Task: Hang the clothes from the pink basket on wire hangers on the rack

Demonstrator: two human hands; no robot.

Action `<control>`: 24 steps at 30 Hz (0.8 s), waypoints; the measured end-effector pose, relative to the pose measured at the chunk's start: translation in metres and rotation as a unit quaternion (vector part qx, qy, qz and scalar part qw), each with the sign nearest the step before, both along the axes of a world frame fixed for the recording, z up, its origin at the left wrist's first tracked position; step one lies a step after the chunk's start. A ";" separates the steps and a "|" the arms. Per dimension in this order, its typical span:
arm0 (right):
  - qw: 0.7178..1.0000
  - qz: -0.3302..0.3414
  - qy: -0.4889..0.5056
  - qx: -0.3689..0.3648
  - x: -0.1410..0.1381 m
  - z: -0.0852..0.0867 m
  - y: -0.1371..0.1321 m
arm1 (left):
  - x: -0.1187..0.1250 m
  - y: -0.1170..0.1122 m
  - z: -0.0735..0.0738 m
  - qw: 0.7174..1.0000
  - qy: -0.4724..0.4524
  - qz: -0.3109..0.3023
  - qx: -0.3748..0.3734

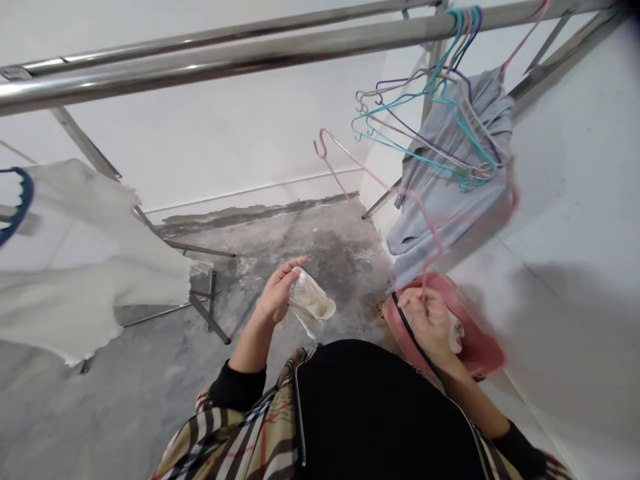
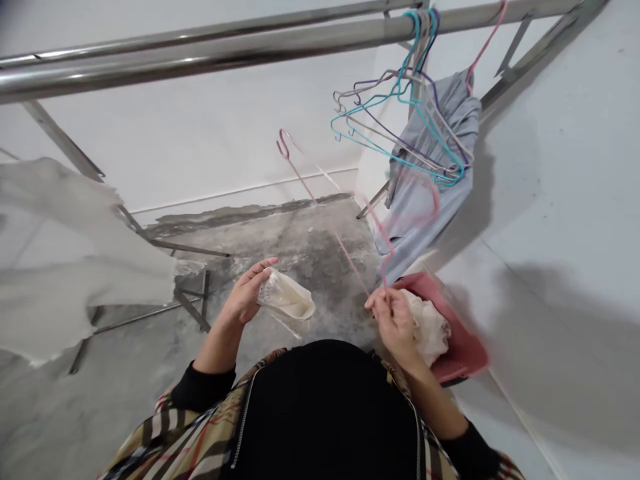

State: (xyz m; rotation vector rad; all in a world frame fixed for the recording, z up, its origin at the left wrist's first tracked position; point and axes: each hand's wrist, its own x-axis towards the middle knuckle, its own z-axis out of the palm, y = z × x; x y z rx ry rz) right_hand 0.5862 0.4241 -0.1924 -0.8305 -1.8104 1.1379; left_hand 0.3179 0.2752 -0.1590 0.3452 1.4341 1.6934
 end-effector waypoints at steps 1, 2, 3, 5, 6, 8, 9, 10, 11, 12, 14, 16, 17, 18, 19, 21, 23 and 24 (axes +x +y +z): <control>0.999 0.025 -0.025 -0.009 0.002 -0.013 -0.008 | -0.001 0.001 0.001 1.000 -0.001 0.002 0.004; 0.997 0.051 -0.054 -0.021 0.003 -0.024 -0.014 | -0.002 0.002 0.002 1.000 0.000 0.002 0.006; 0.994 0.070 -0.080 -0.033 0.003 -0.032 -0.019 | -0.002 0.004 0.003 1.000 0.001 0.000 0.007; 0.988 0.085 -0.111 -0.064 0.002 -0.038 -0.024 | -0.002 0.009 0.004 1.000 0.006 -0.007 0.005; 0.987 0.085 -0.114 -0.076 0.002 -0.038 -0.025 | -0.002 0.011 0.005 1.000 0.009 -0.011 0.003; 0.987 0.085 -0.110 -0.082 0.002 -0.032 -0.023 | -0.001 0.015 0.005 1.000 0.017 -0.017 0.001; 0.986 0.091 -0.113 -0.078 0.004 -0.028 -0.022 | -0.002 0.017 0.005 1.000 0.021 -0.019 -0.001; 0.985 0.102 -0.123 -0.072 0.006 -0.024 -0.020 | -0.002 0.018 0.005 0.999 0.026 -0.022 -0.004; 0.982 0.114 -0.135 -0.067 0.009 -0.020 -0.018 | -0.003 0.019 0.004 0.999 0.030 -0.025 -0.007; 0.979 0.124 -0.147 -0.064 0.013 -0.017 -0.016 | -0.004 0.019 0.004 0.999 0.034 -0.029 -0.009; 0.974 0.142 -0.163 -0.065 0.021 -0.013 -0.011 | -0.005 0.020 0.002 0.998 0.044 -0.033 -0.012; 0.969 0.160 -0.174 -0.069 0.027 -0.010 -0.007 | -0.006 0.020 0.000 0.998 0.056 -0.035 -0.011; 0.966 0.170 -0.180 -0.070 0.028 -0.008 -0.005 | -0.007 0.020 -0.001 0.997 0.060 -0.039 -0.010; 0.964 0.180 -0.184 -0.069 0.027 -0.007 -0.004 | -0.006 0.021 -0.002 0.997 0.063 -0.046 -0.009; 0.961 0.192 -0.186 -0.068 0.025 -0.005 -0.004 | -0.006 0.021 -0.002 0.996 0.066 -0.054 -0.010; 0.957 0.209 -0.190 -0.068 0.017 -0.002 -0.004 | -0.003 0.023 -0.002 0.994 0.078 -0.071 -0.014; 0.956 0.212 -0.189 -0.071 0.004 0.000 -0.006 | 0.002 0.025 -0.001 0.990 0.103 -0.089 -0.023; 0.957 0.209 -0.187 -0.069 -0.003 0.000 -0.007 | 0.006 0.026 0.000 0.987 0.119 -0.104 -0.029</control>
